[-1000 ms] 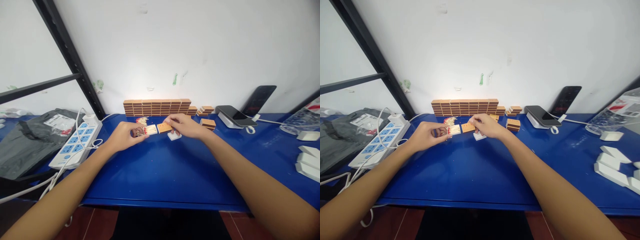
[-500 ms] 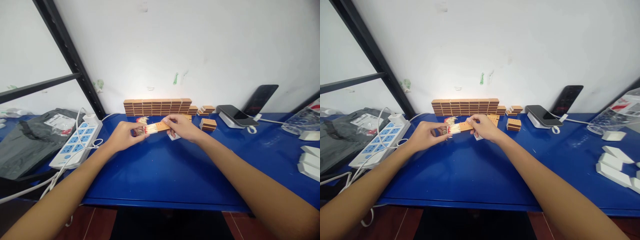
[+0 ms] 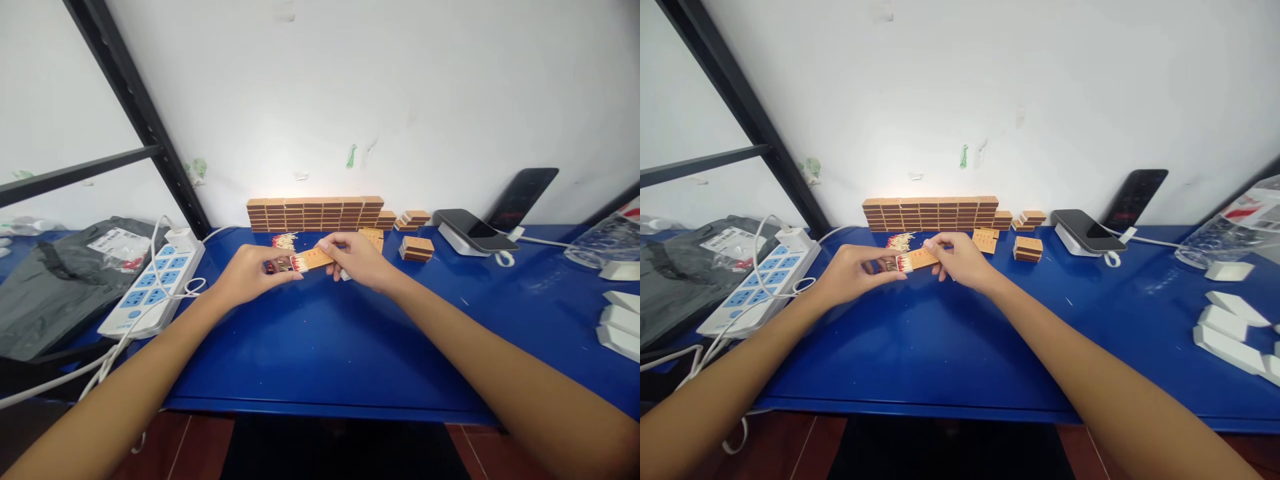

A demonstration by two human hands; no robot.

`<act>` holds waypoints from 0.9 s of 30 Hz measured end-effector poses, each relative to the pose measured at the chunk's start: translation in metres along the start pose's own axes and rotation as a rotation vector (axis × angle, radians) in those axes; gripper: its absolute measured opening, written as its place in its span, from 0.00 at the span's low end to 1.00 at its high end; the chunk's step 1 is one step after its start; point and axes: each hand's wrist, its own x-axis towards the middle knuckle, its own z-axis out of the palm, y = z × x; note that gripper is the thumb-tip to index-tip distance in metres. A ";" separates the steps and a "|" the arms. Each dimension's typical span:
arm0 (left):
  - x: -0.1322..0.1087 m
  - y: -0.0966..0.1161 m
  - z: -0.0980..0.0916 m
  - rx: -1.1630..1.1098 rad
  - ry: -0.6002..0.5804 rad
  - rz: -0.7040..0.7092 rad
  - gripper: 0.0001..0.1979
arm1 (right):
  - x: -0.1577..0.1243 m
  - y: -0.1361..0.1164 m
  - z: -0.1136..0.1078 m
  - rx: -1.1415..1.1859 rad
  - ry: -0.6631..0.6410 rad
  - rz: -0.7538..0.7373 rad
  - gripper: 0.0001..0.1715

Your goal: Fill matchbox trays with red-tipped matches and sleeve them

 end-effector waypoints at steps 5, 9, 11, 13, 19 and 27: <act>-0.001 0.004 0.002 -0.057 0.004 0.021 0.31 | -0.008 0.000 0.014 -0.012 -0.099 -0.089 0.28; -0.001 0.007 0.002 -0.065 -0.032 0.034 0.33 | -0.015 -0.004 0.026 0.038 -0.142 -0.099 0.32; -0.001 0.006 0.003 -0.073 -0.039 0.050 0.33 | -0.018 -0.006 0.033 0.067 -0.154 -0.097 0.33; -0.001 0.006 0.004 -0.071 -0.043 0.069 0.32 | -0.021 -0.008 0.037 0.082 -0.176 -0.089 0.33; 0.000 0.008 0.004 -0.027 -0.023 0.094 0.18 | -0.020 -0.014 0.023 -0.090 -0.134 -0.116 0.30; 0.000 0.004 0.002 0.038 -0.033 0.056 0.17 | -0.012 -0.020 -0.017 -0.609 -0.174 -0.407 0.20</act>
